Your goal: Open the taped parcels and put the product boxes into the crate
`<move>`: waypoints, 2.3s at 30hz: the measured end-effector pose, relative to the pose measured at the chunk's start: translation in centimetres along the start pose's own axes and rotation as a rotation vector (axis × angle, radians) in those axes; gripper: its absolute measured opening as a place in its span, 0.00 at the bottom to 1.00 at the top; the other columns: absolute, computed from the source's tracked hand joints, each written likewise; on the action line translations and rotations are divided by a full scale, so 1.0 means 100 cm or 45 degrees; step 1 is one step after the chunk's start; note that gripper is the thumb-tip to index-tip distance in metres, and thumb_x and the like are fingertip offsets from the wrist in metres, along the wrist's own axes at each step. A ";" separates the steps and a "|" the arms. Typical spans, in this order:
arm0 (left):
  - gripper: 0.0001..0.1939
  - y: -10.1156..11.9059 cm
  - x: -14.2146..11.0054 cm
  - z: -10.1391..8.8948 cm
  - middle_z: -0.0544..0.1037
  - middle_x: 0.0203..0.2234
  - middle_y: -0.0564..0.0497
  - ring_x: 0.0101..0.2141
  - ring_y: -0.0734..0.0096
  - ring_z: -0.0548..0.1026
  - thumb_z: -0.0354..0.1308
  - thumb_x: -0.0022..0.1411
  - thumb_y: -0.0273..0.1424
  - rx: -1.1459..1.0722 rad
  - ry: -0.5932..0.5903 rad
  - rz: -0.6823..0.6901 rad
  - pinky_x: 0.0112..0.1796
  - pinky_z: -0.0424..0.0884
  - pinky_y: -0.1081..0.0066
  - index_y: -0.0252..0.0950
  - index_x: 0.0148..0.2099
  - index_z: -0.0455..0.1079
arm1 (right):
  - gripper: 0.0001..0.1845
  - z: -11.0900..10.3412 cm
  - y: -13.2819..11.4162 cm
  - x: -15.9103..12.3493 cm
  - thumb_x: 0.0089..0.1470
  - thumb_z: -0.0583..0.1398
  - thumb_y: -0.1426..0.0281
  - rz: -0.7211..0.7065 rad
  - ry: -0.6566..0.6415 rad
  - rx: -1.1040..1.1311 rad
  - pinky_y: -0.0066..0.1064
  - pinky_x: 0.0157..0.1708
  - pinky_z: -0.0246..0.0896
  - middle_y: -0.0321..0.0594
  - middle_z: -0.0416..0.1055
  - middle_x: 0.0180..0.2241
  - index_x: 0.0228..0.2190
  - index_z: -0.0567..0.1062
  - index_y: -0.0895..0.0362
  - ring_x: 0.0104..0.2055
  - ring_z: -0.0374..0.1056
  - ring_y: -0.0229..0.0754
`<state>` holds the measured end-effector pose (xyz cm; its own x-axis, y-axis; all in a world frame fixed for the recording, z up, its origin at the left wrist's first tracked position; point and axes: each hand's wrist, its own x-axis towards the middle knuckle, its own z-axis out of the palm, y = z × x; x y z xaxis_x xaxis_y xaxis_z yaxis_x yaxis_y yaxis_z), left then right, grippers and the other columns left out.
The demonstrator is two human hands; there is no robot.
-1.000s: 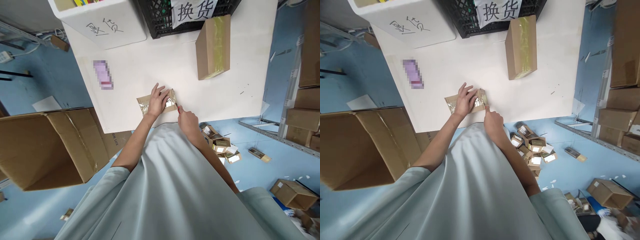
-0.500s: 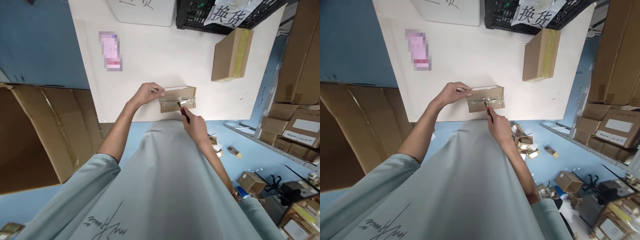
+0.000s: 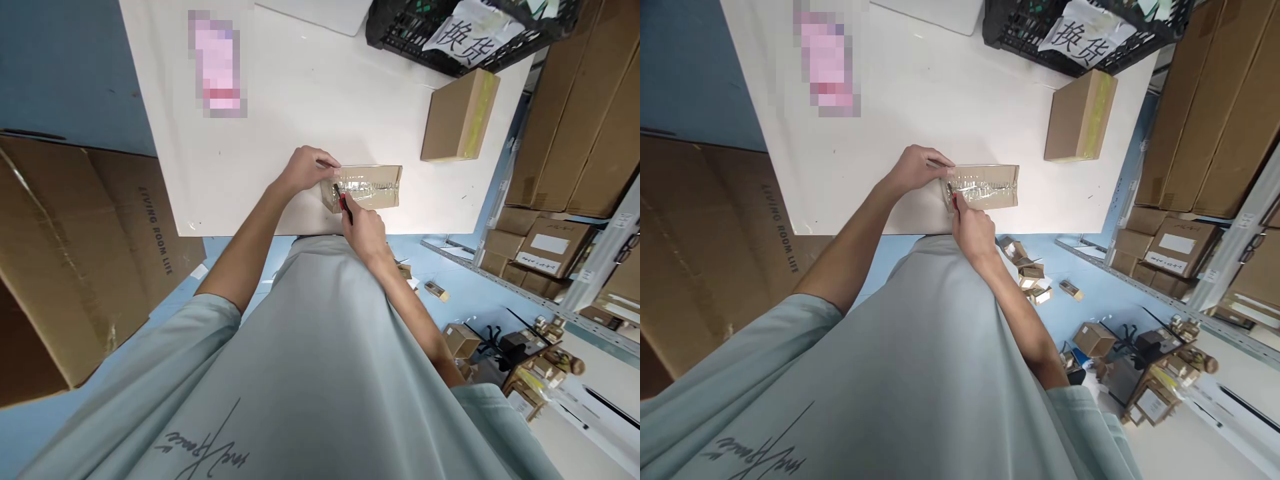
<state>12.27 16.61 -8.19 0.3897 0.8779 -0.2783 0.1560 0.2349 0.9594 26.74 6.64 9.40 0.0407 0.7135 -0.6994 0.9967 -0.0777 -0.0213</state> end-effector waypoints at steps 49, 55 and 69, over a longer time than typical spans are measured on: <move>0.15 0.014 -0.024 0.038 0.86 0.55 0.42 0.56 0.54 0.83 0.63 0.71 0.34 0.323 0.322 -0.113 0.58 0.82 0.55 0.37 0.56 0.84 | 0.37 0.053 0.189 0.050 0.78 0.46 0.66 0.522 0.381 0.155 0.39 0.46 0.72 0.64 0.78 0.55 0.81 0.55 0.65 0.46 0.80 0.56; 0.22 0.024 -0.045 0.065 0.78 0.65 0.37 0.57 0.56 0.82 0.61 0.76 0.36 0.427 0.517 -0.188 0.53 0.83 0.60 0.37 0.67 0.76 | 0.40 0.104 0.248 0.100 0.69 0.53 0.71 0.528 0.344 0.406 0.41 0.45 0.72 0.60 0.73 0.51 0.78 0.59 0.69 0.43 0.77 0.54; 0.21 0.043 -0.105 0.129 0.75 0.63 0.37 0.60 0.49 0.78 0.58 0.80 0.39 0.786 0.699 -0.247 0.56 0.82 0.52 0.44 0.70 0.72 | 0.25 0.006 0.232 0.116 0.78 0.51 0.67 -0.778 0.501 0.215 0.50 0.69 0.62 0.61 0.67 0.73 0.67 0.75 0.58 0.75 0.60 0.58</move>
<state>20.49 2.99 -1.75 -0.1665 0.9610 -0.2208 0.7044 0.2726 0.6554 50.31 12.65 0.37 -0.4638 0.8579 -0.2213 0.8269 0.3295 -0.4558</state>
